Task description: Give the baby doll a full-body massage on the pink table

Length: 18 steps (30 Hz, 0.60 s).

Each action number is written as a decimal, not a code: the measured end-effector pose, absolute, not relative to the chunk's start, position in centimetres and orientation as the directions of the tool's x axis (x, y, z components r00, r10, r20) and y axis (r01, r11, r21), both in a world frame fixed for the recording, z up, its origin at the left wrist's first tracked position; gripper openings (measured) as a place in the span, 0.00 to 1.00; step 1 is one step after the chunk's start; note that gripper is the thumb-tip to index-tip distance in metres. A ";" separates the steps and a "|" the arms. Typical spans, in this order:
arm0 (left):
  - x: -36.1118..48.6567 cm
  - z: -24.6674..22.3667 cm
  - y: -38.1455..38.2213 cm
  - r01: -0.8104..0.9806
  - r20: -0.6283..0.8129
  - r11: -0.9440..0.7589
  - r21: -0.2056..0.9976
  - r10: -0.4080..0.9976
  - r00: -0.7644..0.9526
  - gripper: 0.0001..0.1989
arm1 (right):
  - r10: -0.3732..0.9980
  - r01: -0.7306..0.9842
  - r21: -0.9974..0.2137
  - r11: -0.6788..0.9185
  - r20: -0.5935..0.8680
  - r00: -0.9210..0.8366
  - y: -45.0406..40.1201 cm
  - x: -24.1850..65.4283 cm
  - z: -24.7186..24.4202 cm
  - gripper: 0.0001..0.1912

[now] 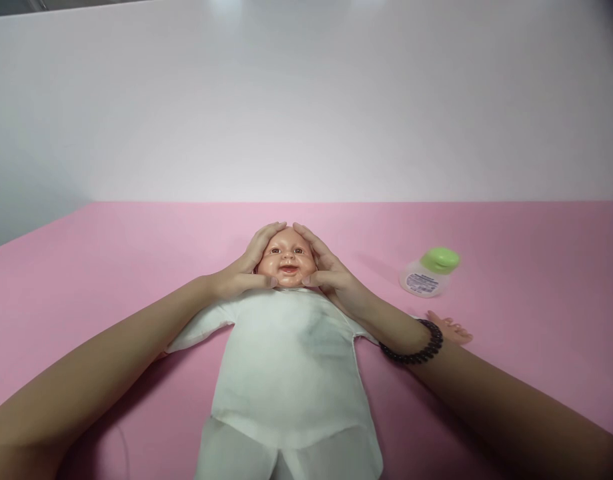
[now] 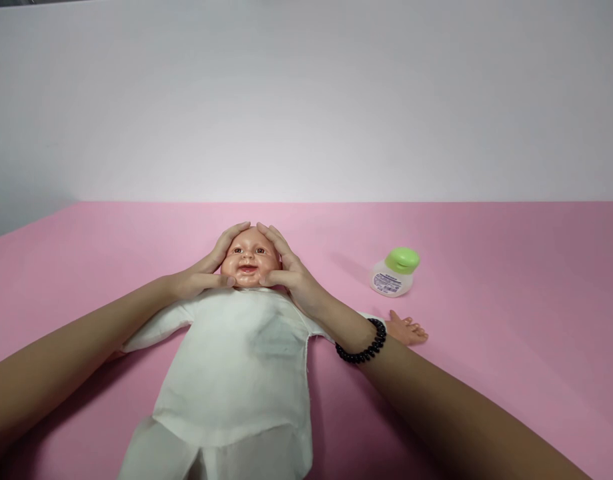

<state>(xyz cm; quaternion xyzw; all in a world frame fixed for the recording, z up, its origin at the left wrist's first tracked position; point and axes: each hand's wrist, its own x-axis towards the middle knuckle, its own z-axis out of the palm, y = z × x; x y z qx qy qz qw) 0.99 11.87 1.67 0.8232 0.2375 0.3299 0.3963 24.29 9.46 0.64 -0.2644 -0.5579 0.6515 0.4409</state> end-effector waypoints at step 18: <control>3.2 -0.2 6.5 0.610 0.355 -0.625 0.487 0.780 0.516 0.44 | 0.897 0.389 -0.816 0.428 0.330 -0.294 6.4 24.6 -1.4 0.50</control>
